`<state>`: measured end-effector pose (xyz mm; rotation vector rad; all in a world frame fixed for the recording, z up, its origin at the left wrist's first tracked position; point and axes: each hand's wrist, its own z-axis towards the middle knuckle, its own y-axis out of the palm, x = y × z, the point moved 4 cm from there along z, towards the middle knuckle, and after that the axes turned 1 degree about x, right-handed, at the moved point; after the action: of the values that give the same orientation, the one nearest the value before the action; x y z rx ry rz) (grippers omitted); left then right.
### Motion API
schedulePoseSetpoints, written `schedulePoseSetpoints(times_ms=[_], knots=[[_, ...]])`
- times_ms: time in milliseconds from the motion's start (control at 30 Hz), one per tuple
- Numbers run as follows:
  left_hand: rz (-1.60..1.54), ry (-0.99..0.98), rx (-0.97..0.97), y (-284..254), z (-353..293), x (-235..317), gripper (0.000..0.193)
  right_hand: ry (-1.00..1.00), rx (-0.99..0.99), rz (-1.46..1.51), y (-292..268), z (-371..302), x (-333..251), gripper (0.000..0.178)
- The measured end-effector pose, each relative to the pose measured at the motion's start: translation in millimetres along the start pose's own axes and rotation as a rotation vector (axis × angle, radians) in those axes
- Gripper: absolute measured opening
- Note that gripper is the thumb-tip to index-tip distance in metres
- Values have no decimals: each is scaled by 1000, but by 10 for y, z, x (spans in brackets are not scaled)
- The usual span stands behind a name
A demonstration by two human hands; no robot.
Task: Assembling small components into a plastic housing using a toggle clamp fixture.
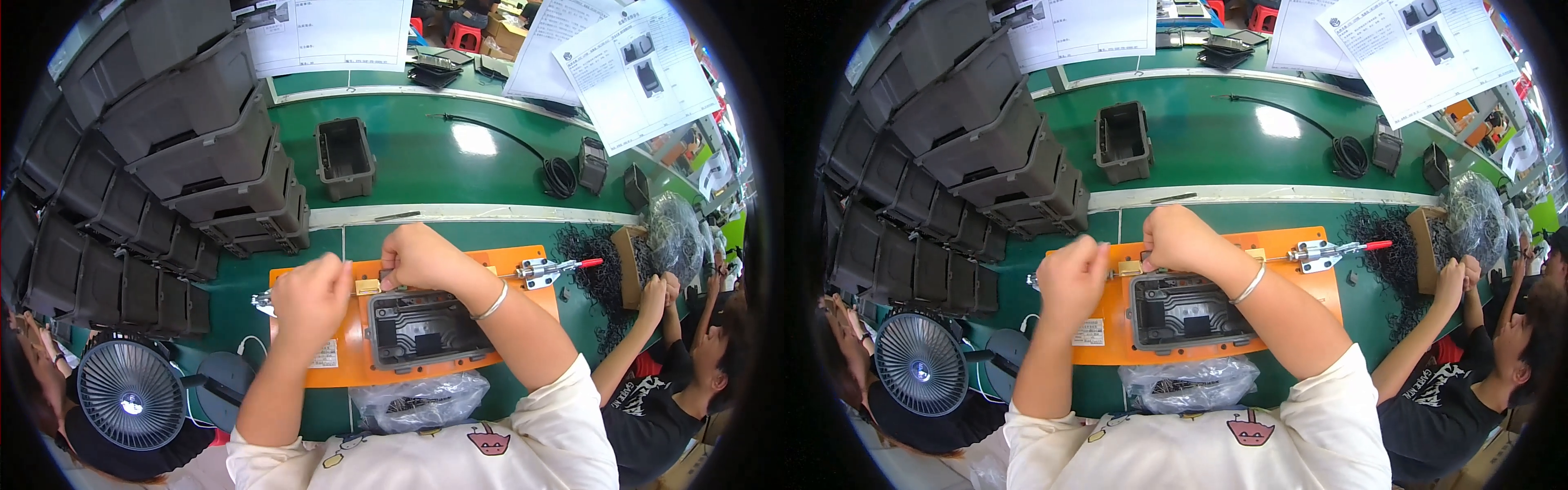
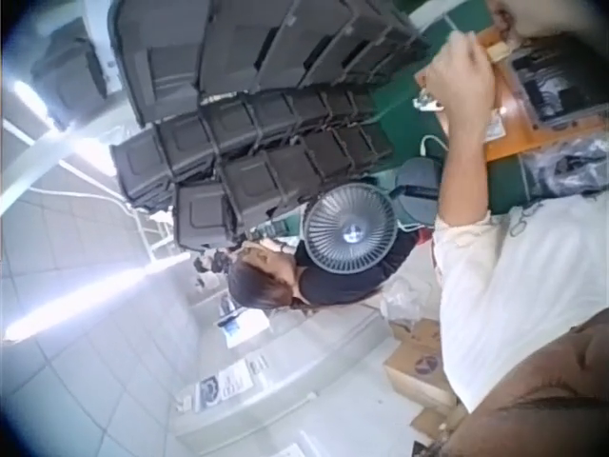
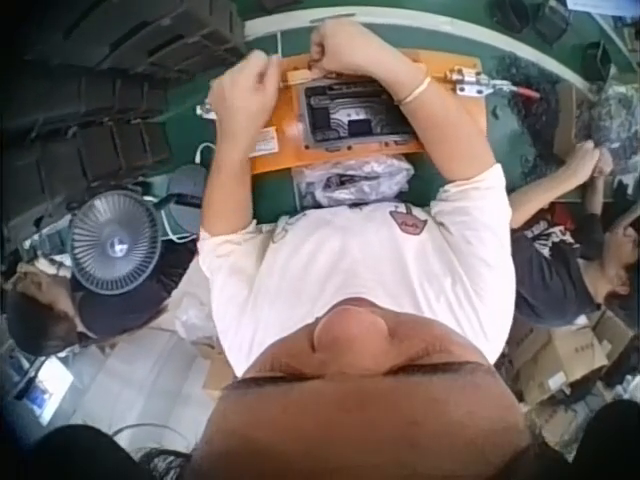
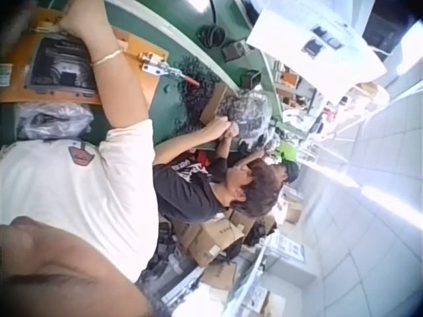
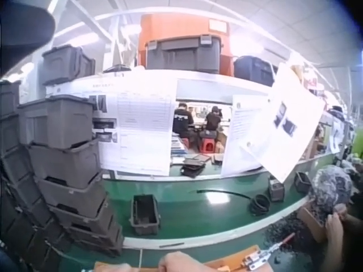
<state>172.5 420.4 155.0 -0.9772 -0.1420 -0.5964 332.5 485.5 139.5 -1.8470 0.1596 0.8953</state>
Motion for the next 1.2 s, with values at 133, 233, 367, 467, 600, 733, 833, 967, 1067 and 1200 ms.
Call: schedulePoseSetpoints(times_ms=[133,233,367,467,600,733,833,967,1067,1200], knots=[[-163,-101,-89,-49,10,-9,30,-19,24,71,-31,-54,59,30],[-432,-193,163,-214,-53,-170,21,-45,158,130,-214,-278,135,34],[118,-207,870,-930,-246,-427,16,-87,799,458,-773,-979,686,25],[-54,-26,519,-781,-153,-96,27,240,1347,202,-1109,-1895,1545,35],[-252,123,-203,181,20,624,52,673,1584,884,-894,-2439,2487,73],[-35,265,-428,761,85,852,68,88,1291,2034,-911,-2155,3051,42],[-136,228,-515,857,155,916,67,-519,942,1738,-1284,-2221,2857,44],[-221,225,-474,901,115,825,67,-263,980,664,-1353,-1755,1331,46],[-205,218,-458,895,93,775,67,-124,454,-101,-579,-1192,828,27],[-235,229,-456,915,100,804,70,-124,623,-415,-647,-1291,724,32]])
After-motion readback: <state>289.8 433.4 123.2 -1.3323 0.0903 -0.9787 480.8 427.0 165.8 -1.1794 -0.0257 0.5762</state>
